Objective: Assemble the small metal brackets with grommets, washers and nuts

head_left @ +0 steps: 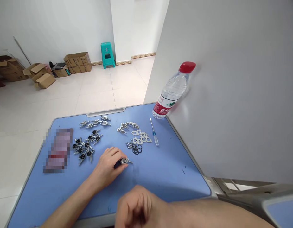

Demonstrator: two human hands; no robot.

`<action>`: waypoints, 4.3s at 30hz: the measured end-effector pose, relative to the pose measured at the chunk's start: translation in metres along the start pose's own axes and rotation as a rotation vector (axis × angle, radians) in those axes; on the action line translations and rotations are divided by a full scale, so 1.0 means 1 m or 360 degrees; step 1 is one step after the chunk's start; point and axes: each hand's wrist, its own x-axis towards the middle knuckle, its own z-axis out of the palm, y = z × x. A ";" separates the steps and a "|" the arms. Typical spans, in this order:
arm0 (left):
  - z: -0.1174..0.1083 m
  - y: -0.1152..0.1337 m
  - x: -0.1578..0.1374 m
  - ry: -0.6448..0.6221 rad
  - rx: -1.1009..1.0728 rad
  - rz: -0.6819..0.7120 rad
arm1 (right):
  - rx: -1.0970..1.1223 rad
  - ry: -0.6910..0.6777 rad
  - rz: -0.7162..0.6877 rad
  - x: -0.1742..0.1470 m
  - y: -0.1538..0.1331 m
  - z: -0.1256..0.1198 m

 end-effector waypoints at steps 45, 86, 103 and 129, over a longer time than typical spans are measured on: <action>-0.001 -0.001 -0.005 -0.0008 0.0058 -0.0049 | -0.2929 0.0226 -0.1279 0.017 -0.069 -0.056; -0.009 0.004 -0.009 -0.0116 0.0153 -0.0129 | -0.2822 0.0460 -0.1316 0.022 -0.056 -0.068; -0.006 0.001 -0.007 -0.0078 0.0106 -0.0089 | -0.2681 0.0429 -0.1078 0.018 -0.061 -0.060; -0.006 0.004 -0.003 -0.0058 -0.0022 -0.0170 | -0.2950 0.0350 -0.1429 0.017 -0.056 -0.056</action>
